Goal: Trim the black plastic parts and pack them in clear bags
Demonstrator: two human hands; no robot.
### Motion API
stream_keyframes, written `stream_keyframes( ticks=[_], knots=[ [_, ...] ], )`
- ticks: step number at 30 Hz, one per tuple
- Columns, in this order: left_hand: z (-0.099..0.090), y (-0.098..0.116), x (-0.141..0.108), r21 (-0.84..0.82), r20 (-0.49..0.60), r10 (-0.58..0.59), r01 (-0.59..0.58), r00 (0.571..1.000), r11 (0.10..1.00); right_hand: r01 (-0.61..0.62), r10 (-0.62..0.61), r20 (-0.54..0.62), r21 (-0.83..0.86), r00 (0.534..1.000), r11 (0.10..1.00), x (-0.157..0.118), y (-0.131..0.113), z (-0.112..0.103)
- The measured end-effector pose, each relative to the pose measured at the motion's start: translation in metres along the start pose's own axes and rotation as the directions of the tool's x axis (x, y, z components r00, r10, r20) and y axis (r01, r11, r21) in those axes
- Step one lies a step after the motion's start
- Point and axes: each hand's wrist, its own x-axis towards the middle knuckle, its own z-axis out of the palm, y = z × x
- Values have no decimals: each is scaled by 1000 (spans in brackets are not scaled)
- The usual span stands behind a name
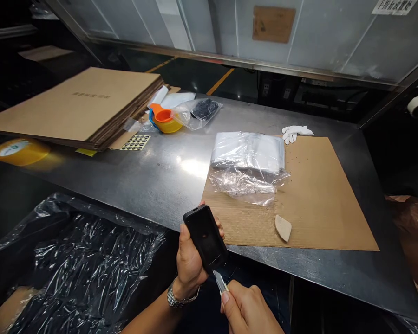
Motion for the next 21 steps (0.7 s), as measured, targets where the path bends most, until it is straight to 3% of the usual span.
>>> stream_keyframes(
  ticks=[10,12,14,16,18,20,21],
  knots=[
    [1,-2,-1,-63,-47,-9,6,999,998,-15,-1,75,212,997,977,2,3,1],
    [3,0,0,-102,-76,-5,-3,997,995,36,-40,23,159,999,987,1,7,2],
    [5,2,1,-143,-109,-6,-10,994,990,124,-124,-102,-7,987,992,-1,11,4],
    [7,4,1,-188,-146,-14,-13,989,982,270,-327,-231,-247,916,931,-3,17,6],
    [8,5,1,-223,-170,-21,-18,985,975,377,-560,-297,-494,774,783,-4,21,8],
    [8,6,1,-245,-168,-8,-34,986,969,365,-713,-295,-699,636,615,-4,23,11],
    [8,6,0,-251,-161,1,-41,987,967,318,-748,-284,-773,600,549,-3,22,13]
  ],
)
